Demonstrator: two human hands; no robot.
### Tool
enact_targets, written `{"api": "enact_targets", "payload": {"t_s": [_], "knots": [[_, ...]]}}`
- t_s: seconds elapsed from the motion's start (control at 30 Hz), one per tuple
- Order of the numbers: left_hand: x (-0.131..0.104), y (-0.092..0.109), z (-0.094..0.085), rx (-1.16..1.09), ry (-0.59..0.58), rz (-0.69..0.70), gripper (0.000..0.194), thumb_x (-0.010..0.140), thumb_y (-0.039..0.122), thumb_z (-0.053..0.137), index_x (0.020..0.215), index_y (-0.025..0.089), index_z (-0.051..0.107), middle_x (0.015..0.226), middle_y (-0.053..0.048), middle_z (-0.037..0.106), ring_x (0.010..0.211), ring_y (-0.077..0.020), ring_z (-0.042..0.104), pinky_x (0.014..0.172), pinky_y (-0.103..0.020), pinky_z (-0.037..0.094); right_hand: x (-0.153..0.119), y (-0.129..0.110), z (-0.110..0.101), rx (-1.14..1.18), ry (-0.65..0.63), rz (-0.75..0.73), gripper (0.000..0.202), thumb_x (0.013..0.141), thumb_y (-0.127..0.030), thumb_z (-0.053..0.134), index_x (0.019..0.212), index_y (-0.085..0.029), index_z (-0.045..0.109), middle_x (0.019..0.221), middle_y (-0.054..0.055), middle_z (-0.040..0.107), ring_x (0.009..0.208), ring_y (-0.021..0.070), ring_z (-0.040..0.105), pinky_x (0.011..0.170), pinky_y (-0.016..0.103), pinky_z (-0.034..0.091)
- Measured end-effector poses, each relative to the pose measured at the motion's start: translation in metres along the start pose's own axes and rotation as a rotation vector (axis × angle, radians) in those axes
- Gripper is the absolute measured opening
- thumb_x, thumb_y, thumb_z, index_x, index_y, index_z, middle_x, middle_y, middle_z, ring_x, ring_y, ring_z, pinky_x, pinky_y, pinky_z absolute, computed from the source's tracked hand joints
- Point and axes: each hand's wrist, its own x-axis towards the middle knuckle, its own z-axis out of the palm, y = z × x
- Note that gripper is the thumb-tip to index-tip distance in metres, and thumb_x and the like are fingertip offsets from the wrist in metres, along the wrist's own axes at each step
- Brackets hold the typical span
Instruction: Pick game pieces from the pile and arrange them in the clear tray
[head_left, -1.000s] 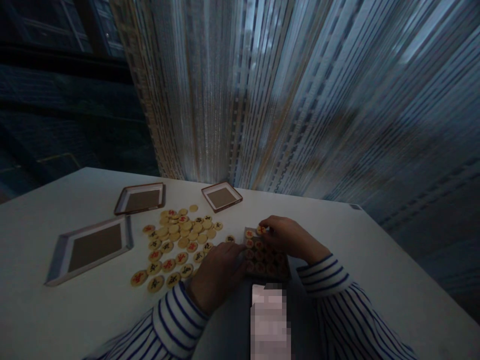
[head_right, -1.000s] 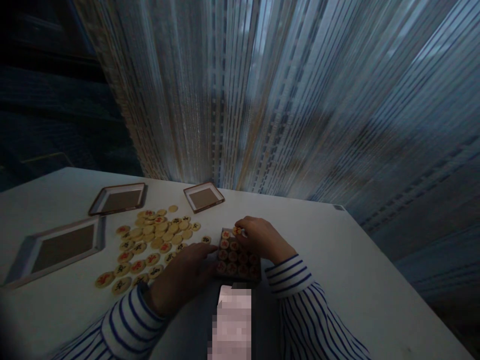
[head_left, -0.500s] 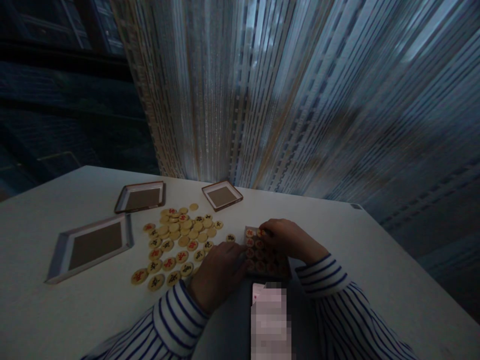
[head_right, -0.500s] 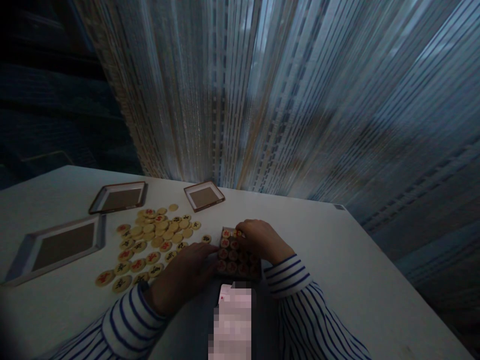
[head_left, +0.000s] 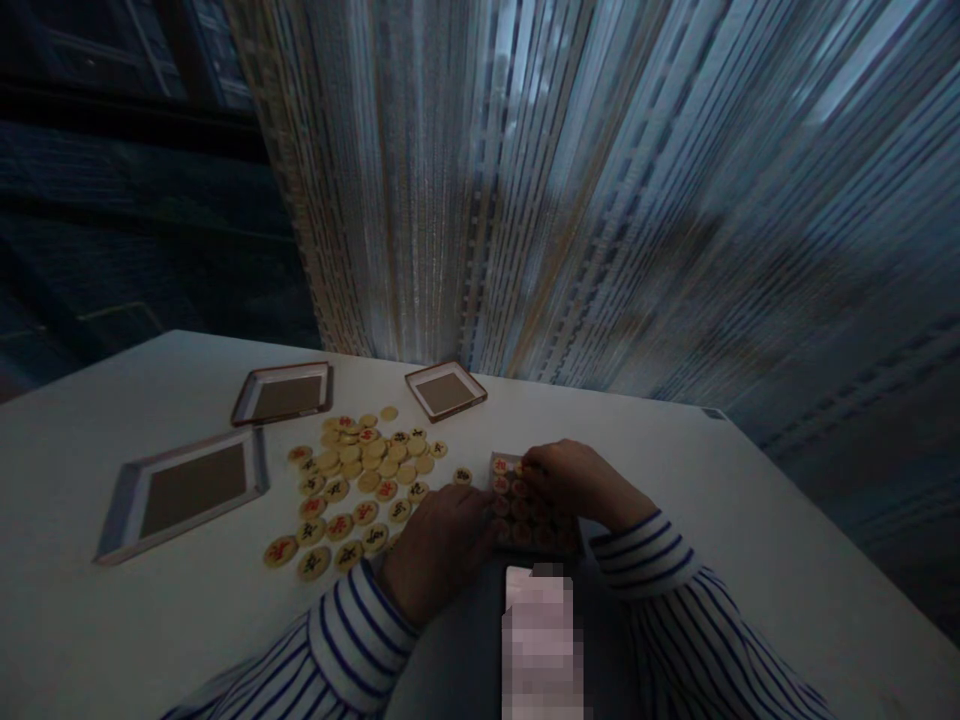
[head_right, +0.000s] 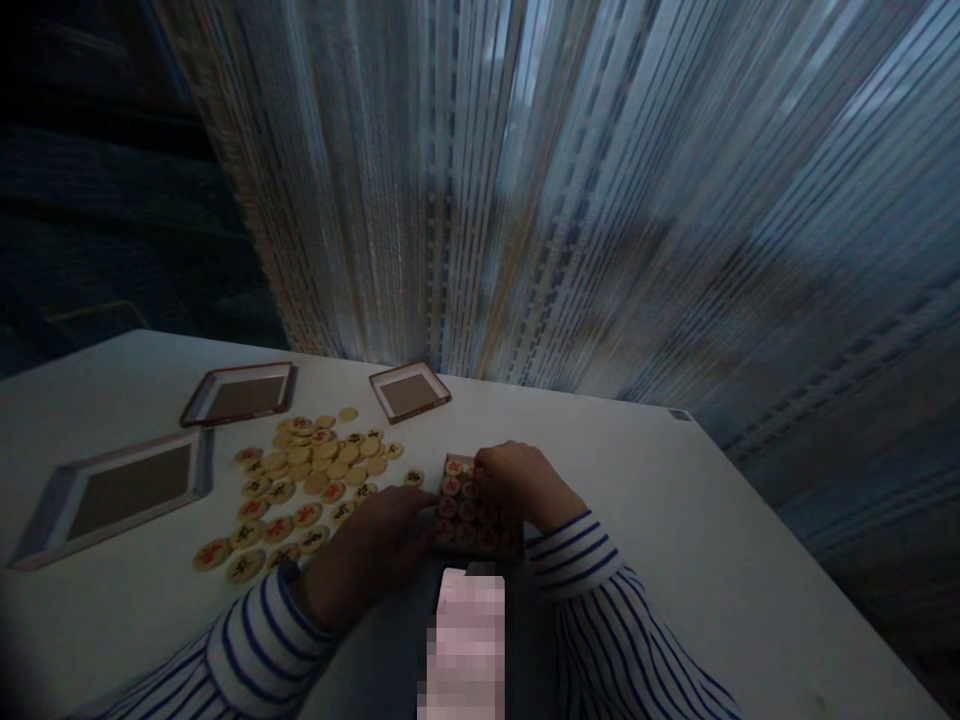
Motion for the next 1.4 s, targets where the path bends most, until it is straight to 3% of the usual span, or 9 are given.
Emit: {"api": "enact_targets", "payload": {"t_s": [0.67,1.4], "knots": [[-0.0001,0.0013,-0.0019,0.025,-0.009,0.015,0.019,0.083,0.024,0.049,0.098,0.018,0.060,0.092,-0.007,0.063,0.086,-0.0222,0.058,0.075,-0.038,0.047,-0.0021,-0.0064,-0.0043,-0.098,-0.042,0.052,0.032,0.089,-0.032,0.035,0.093,-0.022,0.065,0.087,0.010,0.069,0.081,0.0223,0.065,0.065,0.029,0.044],[-0.0001,0.0022,-0.0032,0.043,-0.012,0.024,0.017,0.083,0.022,0.049,0.095,0.018,0.060,0.091,-0.007,0.064,0.086,-0.0217,0.058,0.075,-0.037,0.047,0.0008,-0.0078,-0.0044,-0.152,-0.066,0.002,0.027,0.087,-0.025,0.038,0.094,-0.021,0.064,0.089,0.010,0.069,0.080,0.0229,0.065,0.064,0.030,0.045]]}}
